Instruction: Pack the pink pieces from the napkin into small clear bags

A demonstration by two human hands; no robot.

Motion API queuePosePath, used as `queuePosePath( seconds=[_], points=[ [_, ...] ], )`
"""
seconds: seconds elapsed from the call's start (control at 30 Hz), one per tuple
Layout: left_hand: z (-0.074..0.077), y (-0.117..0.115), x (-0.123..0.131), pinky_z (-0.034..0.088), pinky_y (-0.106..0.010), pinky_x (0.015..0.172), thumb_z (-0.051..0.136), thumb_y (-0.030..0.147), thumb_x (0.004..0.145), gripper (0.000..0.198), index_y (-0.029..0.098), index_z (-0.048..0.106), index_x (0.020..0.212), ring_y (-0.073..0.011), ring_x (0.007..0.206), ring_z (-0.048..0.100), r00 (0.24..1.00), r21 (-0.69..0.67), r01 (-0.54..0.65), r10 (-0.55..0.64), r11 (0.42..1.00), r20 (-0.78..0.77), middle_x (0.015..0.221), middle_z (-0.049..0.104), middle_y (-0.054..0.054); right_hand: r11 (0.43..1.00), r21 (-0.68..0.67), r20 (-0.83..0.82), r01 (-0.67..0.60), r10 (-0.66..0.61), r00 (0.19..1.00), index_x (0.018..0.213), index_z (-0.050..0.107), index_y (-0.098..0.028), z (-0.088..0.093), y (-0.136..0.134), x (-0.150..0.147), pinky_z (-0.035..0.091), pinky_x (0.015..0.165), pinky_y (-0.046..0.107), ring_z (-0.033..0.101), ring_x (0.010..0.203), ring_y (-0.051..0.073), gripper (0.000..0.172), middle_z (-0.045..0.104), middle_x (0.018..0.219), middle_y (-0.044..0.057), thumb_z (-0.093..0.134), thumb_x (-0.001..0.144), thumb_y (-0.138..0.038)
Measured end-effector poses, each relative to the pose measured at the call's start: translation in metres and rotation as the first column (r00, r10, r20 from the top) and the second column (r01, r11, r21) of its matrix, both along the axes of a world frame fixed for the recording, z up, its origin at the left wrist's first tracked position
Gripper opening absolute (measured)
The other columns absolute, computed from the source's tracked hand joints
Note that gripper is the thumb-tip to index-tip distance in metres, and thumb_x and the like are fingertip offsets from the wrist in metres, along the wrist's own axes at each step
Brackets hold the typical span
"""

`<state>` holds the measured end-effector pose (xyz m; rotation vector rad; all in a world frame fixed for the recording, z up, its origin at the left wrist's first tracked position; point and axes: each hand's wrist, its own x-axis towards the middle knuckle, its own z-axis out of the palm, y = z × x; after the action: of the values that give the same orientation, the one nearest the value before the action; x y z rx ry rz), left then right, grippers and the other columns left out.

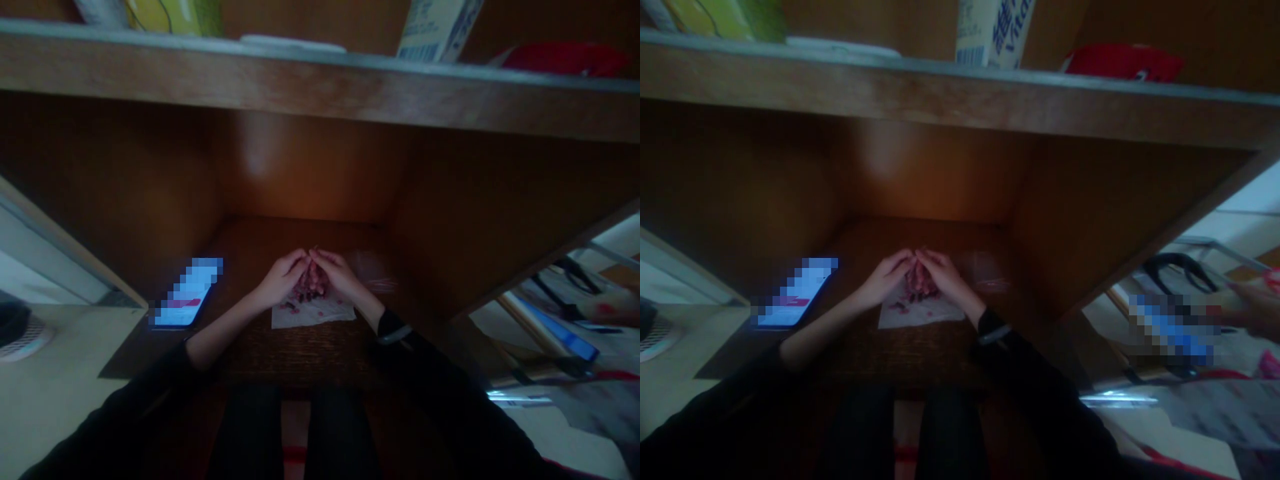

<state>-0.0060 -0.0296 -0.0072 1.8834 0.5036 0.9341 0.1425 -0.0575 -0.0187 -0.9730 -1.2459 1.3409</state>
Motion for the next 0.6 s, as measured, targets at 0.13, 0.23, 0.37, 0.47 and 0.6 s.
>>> queuePosePath(
  seconds=[0.13,0.23,0.37,0.47,0.6],
  points=[
    [-0.003,-0.005,0.000,0.046,-0.023,0.053,0.042,0.029,0.092,0.021,0.020,0.047,0.074,-0.0114,0.052,0.058,0.991,0.067,-0.125,0.127,0.990,-0.031,0.059,0.057,0.003,0.988,0.123,0.116,0.094,-0.109,0.987,0.071,0.051,-0.022,-0.006,0.000,-0.006,0.039,0.038,0.022,0.048,0.039,0.009,0.037,0.053,0.052,-0.005,0.051,0.087,-0.055],
    [-0.005,-0.008,0.002,0.043,-0.022,0.050,0.040,0.029,0.092,0.022,0.020,0.045,0.073,-0.0111,0.050,0.055,0.977,0.110,-0.202,0.208,0.973,-0.048,0.056,0.054,0.003,0.971,0.195,0.174,0.141,-0.176,0.969,0.074,0.051,-0.022,-0.007,-0.001,-0.008,0.039,0.041,0.022,0.049,0.042,0.010,0.035,0.052,0.053,-0.005,0.046,0.090,-0.053],
    [-0.003,-0.008,0.002,0.037,-0.021,0.047,0.042,0.024,0.089,0.019,0.020,0.045,0.071,-0.0097,0.048,0.048,0.934,0.245,-0.348,0.359,0.905,0.001,0.056,0.048,0.005,0.890,0.414,0.253,0.194,-0.316,0.914,0.073,0.052,-0.022,-0.008,-0.008,-0.011,0.038,0.049,0.024,0.047,0.051,0.010,0.028,0.051,0.061,-0.003,0.045,0.093,-0.041],
    [0.000,-0.005,-0.001,0.037,-0.022,0.050,0.043,0.022,0.090,0.018,0.020,0.046,0.072,-0.0097,0.052,0.047,0.871,0.323,-0.487,0.477,0.811,0.116,0.059,0.047,0.004,0.823,0.544,0.349,0.165,-0.401,0.847,0.070,0.051,-0.021,-0.007,-0.016,-0.013,0.035,0.053,0.025,0.044,0.054,0.011,0.025,0.051,0.063,-0.003,0.047,0.093,-0.033],
    [-0.001,-0.002,-0.003,0.043,-0.023,0.054,0.050,0.021,0.090,0.010,0.020,0.050,0.080,-0.0106,0.057,0.053,0.854,0.406,-0.518,0.483,0.753,0.195,0.066,0.055,0.003,0.802,0.573,0.371,0.169,-0.438,0.819,0.074,0.055,-0.021,-0.008,-0.022,-0.012,0.034,0.054,0.026,0.045,0.057,0.012,0.021,0.052,0.065,-0.002,0.050,0.092,-0.032]
  ],
)
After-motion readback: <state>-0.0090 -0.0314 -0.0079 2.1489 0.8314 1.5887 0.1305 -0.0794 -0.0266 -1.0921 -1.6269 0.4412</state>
